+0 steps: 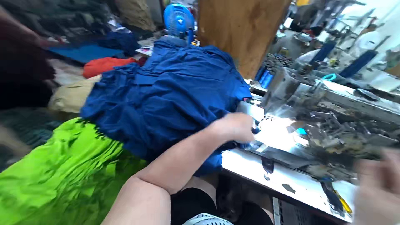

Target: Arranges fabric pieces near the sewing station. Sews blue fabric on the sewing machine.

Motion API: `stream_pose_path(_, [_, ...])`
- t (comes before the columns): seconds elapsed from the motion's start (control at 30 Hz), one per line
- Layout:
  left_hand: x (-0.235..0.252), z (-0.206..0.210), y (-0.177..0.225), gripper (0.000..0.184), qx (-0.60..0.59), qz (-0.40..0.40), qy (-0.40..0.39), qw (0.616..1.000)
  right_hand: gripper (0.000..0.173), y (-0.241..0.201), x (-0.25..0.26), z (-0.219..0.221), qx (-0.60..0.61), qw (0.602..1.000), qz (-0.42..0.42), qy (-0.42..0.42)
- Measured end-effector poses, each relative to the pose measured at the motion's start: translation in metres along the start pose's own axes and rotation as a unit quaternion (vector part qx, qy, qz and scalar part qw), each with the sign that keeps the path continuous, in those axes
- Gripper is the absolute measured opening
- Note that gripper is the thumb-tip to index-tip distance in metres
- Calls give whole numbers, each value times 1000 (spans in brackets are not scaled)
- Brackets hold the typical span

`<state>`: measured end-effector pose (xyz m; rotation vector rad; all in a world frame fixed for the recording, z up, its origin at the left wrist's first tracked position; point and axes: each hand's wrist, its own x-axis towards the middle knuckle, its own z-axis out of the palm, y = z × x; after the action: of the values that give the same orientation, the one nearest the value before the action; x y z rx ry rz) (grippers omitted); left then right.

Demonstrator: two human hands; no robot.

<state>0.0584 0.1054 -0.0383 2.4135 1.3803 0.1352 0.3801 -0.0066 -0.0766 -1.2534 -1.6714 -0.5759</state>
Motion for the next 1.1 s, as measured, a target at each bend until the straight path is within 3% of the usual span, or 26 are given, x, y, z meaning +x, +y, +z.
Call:
stream_pose_path(0.1, [-33,11,27,29,15,-5,-14,1000,30,-84,-3,97,-32,977,-39,-206])
stream_pose_path(0.2, [-47,50,26,22,33,33,36,998,30,-109,16,141,-16,930,-37,-365])
stream_pose_path(0.27, [-66,99,17,18,38,158,127,978,31,-112,33,153,9,933,-40,-358])
stream_pose_path(0.33, [-93,148,8,34,-4,321,192,927,33,-129,43,155,99,943,-66,-312])
stream_pose_path(0.37, [-105,167,2,36,-40,386,196,900,36,-147,45,154,152,929,-76,-328])
stream_pose_path(0.43, [-124,199,-16,27,-130,441,204,864,42,-194,43,154,176,873,-92,-446])
stream_pose_path(0.5, [-139,219,-37,19,-211,370,229,875,32,-221,27,185,120,856,-147,-482])
stream_pose_path(0.57, [-158,223,-55,17,-319,229,238,888,28,-229,18,211,92,851,-132,-499])
stream_pose_path(0.6, [-165,219,-63,18,-380,159,257,874,25,-229,19,215,120,859,-130,-480])
stream_pose_path(0.67, [-177,206,-70,24,-484,52,338,805,20,-233,22,200,235,873,-152,-398])
stream_pose_path(0.73, [-180,173,-71,43,-478,32,476,737,24,-250,30,161,325,876,-182,-306])
stream_pose_path(0.8, [-175,119,-77,57,-364,84,627,683,25,-268,43,115,380,870,-193,-248])
stream_pose_path(0.87, [-169,56,-77,60,-232,133,711,650,23,-272,55,85,423,863,-181,-210])
stream_pose_path(0.93, [-159,9,-71,56,-100,127,740,652,23,-261,64,69,442,864,-135,-200])
stream_pose_path(1.0, [-134,-14,-71,31,29,90,711,696,31,-233,61,70,450,868,-63,-199])
stream_pose_path(1.07, [-103,-5,-80,17,110,33,560,821,32,-197,38,84,452,860,59,-232])
stream_pose_path(1.1, [-89,10,-84,18,115,4,432,894,31,-178,19,94,427,853,133,-271])
